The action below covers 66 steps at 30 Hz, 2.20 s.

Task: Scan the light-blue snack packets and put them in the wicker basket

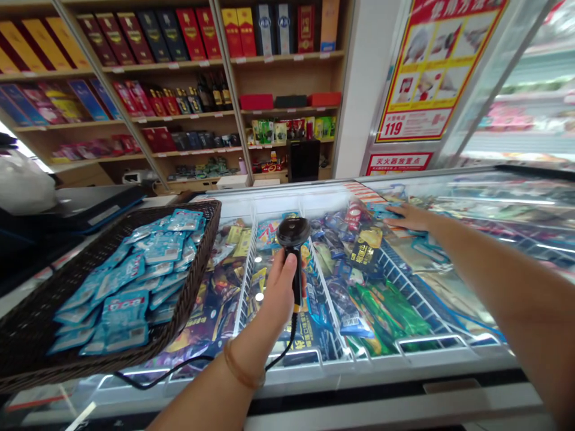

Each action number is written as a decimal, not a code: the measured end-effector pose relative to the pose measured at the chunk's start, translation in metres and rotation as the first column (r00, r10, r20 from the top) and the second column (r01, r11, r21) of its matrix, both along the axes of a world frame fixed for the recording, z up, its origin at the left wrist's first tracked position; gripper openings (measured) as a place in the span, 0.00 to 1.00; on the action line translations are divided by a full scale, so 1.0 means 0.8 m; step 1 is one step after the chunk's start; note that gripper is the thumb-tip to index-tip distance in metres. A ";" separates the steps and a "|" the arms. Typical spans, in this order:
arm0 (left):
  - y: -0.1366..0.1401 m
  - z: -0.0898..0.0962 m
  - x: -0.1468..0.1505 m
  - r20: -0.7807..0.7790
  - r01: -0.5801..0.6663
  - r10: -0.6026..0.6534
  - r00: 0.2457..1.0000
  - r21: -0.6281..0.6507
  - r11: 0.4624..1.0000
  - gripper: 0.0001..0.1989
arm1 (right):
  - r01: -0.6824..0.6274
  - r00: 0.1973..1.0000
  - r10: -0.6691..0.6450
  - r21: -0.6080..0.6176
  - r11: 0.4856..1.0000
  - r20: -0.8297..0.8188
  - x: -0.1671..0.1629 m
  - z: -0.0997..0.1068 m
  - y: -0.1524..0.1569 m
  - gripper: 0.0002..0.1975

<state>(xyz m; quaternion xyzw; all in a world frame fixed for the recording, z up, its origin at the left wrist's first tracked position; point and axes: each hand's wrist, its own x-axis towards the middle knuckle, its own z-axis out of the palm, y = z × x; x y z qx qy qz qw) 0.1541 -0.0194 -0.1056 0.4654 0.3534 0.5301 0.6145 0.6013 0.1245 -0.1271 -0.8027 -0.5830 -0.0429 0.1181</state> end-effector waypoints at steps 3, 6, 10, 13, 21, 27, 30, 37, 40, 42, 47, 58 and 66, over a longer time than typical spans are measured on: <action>-0.003 0.002 0.003 0.007 0.006 -0.006 1.000 0.016 1.000 0.25 | -0.287 0.956 0.293 -0.236 0.928 -0.010 -0.015 0.009 -0.027 0.39; -0.004 0.003 0.003 0.006 0.000 0.000 1.000 0.035 0.999 0.25 | -0.404 0.909 0.416 -0.230 0.886 0.006 -0.038 0.013 -0.051 0.40; 0.001 0.000 0.000 0.015 -0.019 0.019 1.000 0.028 0.999 0.26 | -0.549 0.834 0.549 -0.199 0.812 -0.061 -0.068 0.019 -0.080 0.39; 0.005 -0.002 -0.001 0.006 -0.005 0.005 1.000 -0.001 1.000 0.27 | -0.599 0.800 0.572 -0.177 0.781 -0.182 -0.085 0.029 -0.099 0.33; 0.004 0.006 0.001 0.004 0.030 -0.030 1.000 0.009 0.999 0.31 | -0.570 0.821 0.568 -0.036 0.821 -0.056 -0.159 0.047 -0.102 0.35; 0.005 0.007 -0.003 0.003 0.024 -0.024 1.000 -0.017 1.000 0.30 | -0.449 0.867 0.493 -0.326 0.832 0.063 -0.203 0.049 -0.096 0.31; 0.007 0.005 -0.004 -0.005 0.018 -0.018 1.000 -0.009 1.000 0.27 | -0.449 0.873 0.486 -0.319 0.835 0.044 -0.204 0.051 -0.093 0.27; 0.008 0.003 -0.001 0.005 0.015 -0.015 1.000 0.007 1.000 0.25 | -0.433 0.882 0.422 -0.005 0.902 -0.207 -0.251 0.043 -0.075 0.34; 0.009 0.004 -0.003 0.017 -0.002 0.001 1.000 0.012 1.000 0.25 | -0.277 0.791 0.361 0.237 0.931 -0.494 -0.284 0.038 -0.064 0.21; 0.011 0.003 -0.005 0.020 -0.012 0.012 1.000 0.006 1.000 0.25 | -0.163 0.689 0.342 0.323 0.932 -0.639 -0.300 0.032 -0.058 0.17; 0.015 0.002 -0.006 0.029 -0.029 0.029 0.999 -0.006 1.000 0.25 | 0.078 0.180 0.265 0.283 0.956 -0.947 -0.304 0.010 -0.058 0.21; 0.014 -0.004 -0.006 0.039 -0.008 0.007 0.999 0.004 1.000 0.25 | 0.358 0.147 0.219 0.258 0.897 -0.965 -0.223 -0.002 -0.064 0.15; 0.012 -0.003 -0.007 0.036 0.006 -0.006 0.999 0.001 1.000 0.26 | 0.130 0.459 0.490 0.601 0.788 -0.741 -0.257 0.009 -0.065 0.18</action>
